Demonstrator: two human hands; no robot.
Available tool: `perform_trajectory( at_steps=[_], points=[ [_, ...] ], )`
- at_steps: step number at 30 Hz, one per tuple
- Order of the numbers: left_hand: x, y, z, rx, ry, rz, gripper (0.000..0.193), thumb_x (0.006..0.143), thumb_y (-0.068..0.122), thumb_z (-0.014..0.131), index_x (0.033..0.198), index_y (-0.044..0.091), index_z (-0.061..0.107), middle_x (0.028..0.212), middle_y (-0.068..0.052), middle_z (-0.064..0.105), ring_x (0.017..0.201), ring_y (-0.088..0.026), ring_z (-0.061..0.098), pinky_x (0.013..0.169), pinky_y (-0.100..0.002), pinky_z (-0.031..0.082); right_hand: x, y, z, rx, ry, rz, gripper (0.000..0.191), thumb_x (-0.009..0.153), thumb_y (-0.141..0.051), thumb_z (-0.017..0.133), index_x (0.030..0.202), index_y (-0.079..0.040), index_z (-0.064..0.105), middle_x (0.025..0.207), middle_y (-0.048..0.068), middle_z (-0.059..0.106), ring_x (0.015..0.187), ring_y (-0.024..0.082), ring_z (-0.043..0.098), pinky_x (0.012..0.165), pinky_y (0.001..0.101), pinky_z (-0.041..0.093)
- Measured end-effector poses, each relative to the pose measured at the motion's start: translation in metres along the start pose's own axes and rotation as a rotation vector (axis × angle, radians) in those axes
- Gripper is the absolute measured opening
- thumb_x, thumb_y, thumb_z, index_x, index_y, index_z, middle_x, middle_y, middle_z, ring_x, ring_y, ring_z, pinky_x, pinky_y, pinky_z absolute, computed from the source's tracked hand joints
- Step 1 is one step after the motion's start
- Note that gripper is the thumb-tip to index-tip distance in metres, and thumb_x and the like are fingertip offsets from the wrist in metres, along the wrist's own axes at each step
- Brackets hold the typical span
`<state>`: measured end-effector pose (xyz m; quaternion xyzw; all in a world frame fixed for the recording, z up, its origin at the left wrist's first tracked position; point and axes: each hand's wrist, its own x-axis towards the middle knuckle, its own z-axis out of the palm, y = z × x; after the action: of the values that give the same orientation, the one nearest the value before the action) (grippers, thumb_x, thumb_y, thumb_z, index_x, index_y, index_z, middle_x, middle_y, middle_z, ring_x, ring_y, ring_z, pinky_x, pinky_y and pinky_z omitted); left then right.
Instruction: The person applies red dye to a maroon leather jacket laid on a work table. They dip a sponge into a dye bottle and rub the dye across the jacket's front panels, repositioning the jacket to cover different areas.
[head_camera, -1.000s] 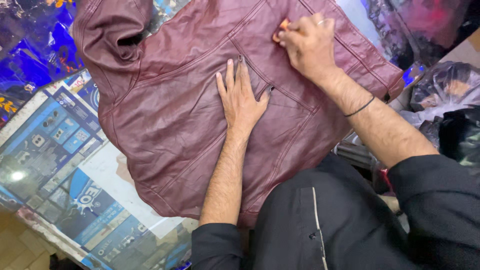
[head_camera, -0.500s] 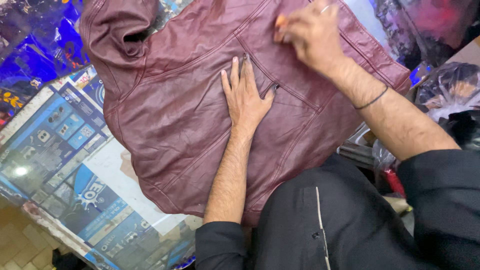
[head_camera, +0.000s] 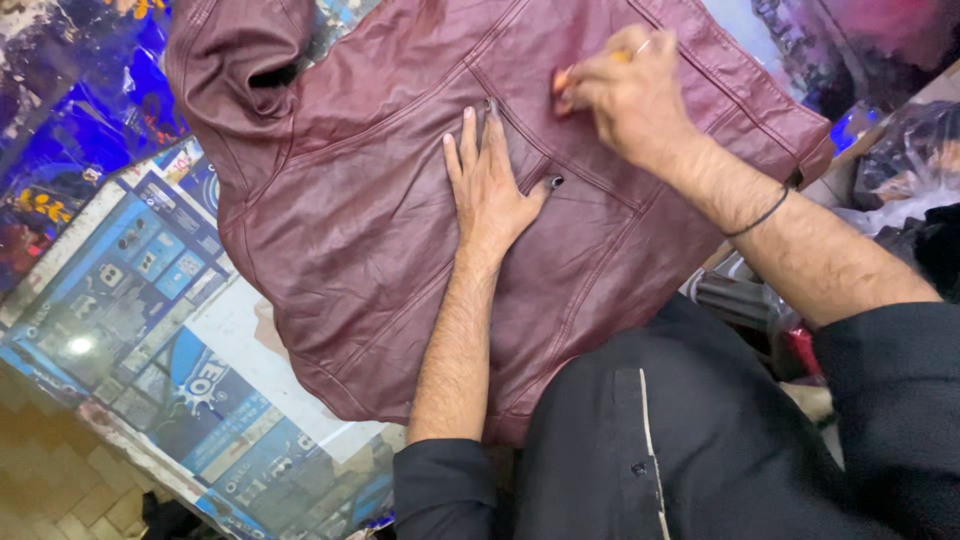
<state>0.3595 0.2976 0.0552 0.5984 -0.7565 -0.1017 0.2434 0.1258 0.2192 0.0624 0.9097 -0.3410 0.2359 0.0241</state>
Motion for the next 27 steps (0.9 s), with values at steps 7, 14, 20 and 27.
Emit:
perform_trajectory(
  at_steps=[7,14,20,27],
  points=[
    [-0.017,-0.068,-0.033,0.013,-0.017,-0.047,0.117,0.071,0.042,0.089,0.155,-0.007,0.025,0.161,-0.020,0.035,0.154,-0.036,0.024,0.126,-0.062,0.011,0.055,-0.063,0.043,-0.028,0.058,0.119,0.016,0.098,-0.011,0.069,0.101,-0.023,0.079,0.121,-0.015,0.072,0.111,0.015,0.056,0.098,0.0402,0.035],
    [-0.036,-0.108,-0.062,0.035,-0.043,-0.041,0.115,0.072,0.045,0.088,0.153,-0.009,0.027,0.162,-0.021,0.036,0.154,-0.037,0.023,0.125,-0.061,0.011,0.054,-0.095,0.042,-0.014,-0.009,0.145,0.015,0.095,-0.016,0.072,0.104,-0.022,0.082,0.115,-0.013,0.074,0.105,0.018,0.056,0.089,0.0413,0.035],
    [-0.026,-0.045,-0.028,0.057,0.017,0.017,0.113,0.076,0.049,0.087,0.153,-0.011,0.030,0.162,-0.023,0.036,0.154,-0.038,0.024,0.125,-0.061,0.010,-0.060,0.026,-0.037,-0.131,0.151,0.434,0.020,0.097,-0.007,0.072,0.103,-0.024,0.079,0.122,-0.010,0.074,0.114,0.018,0.060,0.092,0.0442,0.036],
    [0.085,-0.001,0.016,0.079,0.025,-0.002,0.110,0.075,0.048,0.087,0.151,-0.011,0.035,0.161,-0.022,0.038,0.153,-0.038,0.027,0.125,-0.060,0.012,-0.153,0.252,-0.098,-0.360,0.135,0.808,0.011,0.098,-0.015,0.078,0.108,-0.018,0.080,0.121,0.005,0.066,0.119,0.033,0.053,0.095,0.0545,0.038]
  ],
)
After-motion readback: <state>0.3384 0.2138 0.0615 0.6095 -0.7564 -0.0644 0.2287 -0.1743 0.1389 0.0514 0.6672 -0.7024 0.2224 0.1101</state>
